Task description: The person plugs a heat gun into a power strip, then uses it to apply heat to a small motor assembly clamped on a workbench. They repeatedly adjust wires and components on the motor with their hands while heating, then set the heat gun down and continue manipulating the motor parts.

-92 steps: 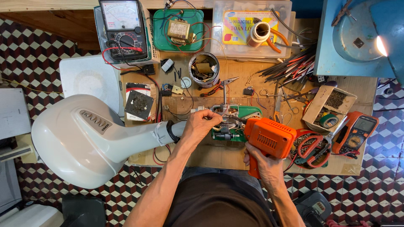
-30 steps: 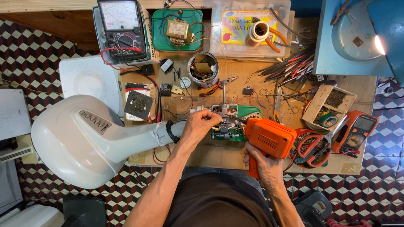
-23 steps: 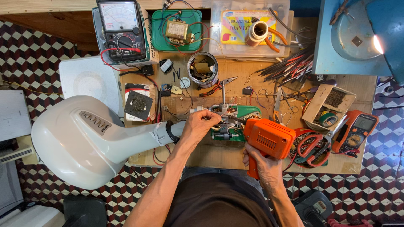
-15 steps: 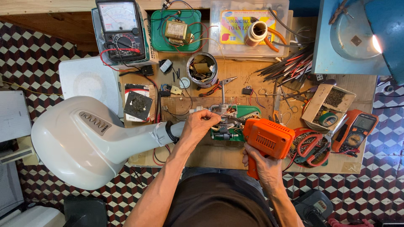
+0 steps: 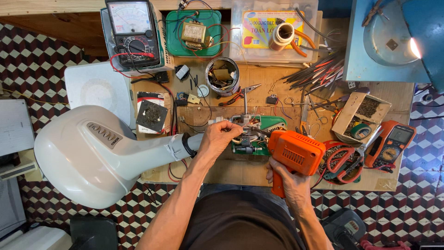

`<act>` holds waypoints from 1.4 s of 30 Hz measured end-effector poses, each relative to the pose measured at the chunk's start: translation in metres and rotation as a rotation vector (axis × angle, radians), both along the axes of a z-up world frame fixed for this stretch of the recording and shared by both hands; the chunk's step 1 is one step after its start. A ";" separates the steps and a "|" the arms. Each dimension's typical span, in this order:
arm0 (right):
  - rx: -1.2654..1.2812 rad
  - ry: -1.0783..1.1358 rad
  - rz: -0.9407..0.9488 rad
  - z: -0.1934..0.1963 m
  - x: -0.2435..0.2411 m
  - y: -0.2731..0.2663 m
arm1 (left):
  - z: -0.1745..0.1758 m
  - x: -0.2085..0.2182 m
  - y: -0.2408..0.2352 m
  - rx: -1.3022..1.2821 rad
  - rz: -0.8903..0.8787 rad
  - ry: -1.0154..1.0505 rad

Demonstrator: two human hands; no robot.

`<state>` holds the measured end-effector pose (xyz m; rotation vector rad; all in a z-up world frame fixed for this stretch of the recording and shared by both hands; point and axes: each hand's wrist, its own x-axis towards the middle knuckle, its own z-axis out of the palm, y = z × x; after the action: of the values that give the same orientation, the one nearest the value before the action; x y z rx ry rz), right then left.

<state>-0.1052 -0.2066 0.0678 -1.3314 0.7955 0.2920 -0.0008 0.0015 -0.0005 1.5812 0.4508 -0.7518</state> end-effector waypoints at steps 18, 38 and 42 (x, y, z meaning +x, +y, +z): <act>0.073 -0.005 -0.066 0.000 0.007 0.006 | 0.008 0.000 0.000 0.111 -0.043 0.086; 0.086 0.006 -0.051 -0.005 0.001 0.003 | 0.005 0.000 0.001 0.095 -0.040 0.108; 0.075 0.004 -0.039 -0.006 0.001 0.003 | 0.007 0.000 0.000 0.126 -0.051 0.120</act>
<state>-0.1045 -0.2039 0.0615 -1.2440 0.8061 0.2912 -0.0006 0.0020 0.0060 1.6756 0.5567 -0.8750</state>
